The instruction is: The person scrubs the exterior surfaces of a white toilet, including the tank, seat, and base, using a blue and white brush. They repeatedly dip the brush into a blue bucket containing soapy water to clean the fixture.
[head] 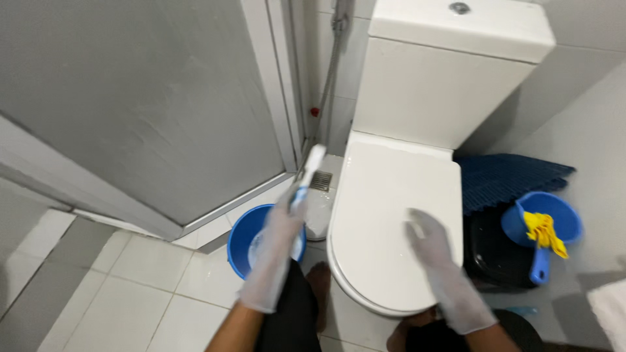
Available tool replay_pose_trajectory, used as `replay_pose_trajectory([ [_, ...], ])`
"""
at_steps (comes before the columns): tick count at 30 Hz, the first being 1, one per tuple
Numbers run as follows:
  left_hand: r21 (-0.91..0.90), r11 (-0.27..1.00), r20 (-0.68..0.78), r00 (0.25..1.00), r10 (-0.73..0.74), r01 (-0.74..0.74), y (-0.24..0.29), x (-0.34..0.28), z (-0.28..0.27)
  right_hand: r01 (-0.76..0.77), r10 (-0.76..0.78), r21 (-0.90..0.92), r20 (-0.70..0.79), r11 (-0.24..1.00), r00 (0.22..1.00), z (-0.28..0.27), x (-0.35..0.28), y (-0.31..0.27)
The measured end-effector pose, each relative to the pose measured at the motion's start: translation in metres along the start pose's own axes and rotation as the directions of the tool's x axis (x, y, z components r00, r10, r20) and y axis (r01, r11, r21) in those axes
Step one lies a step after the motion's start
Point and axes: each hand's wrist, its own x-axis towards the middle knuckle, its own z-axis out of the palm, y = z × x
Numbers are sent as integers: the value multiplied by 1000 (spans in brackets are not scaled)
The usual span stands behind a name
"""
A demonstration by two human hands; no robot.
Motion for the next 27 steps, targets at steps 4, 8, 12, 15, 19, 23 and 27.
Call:
replay_pose_trajectory([
  [4,-126,990,157,984,78,-59,39,0,73,-277,146,432,311,858,939,-1,-24,-100],
  [8,-201,978,317,948,11,56,57,-42,118,-385,291,407,275,828,916,7,2,-86],
  [12,-50,966,581,780,235,-254,25,-38,147,-520,465,418,235,745,854,29,16,-45],
  [15,-164,871,592,661,462,-462,4,-23,175,-483,435,429,211,763,875,17,25,-1],
  [19,-127,897,560,716,417,-423,-17,-2,182,-387,397,-94,142,917,907,-25,68,52],
  [23,-26,883,577,714,396,-469,-8,14,158,-339,385,-259,151,904,911,-82,84,-58],
  [27,87,823,607,685,403,-561,-17,20,161,-142,325,-473,331,869,886,-75,102,-111],
])
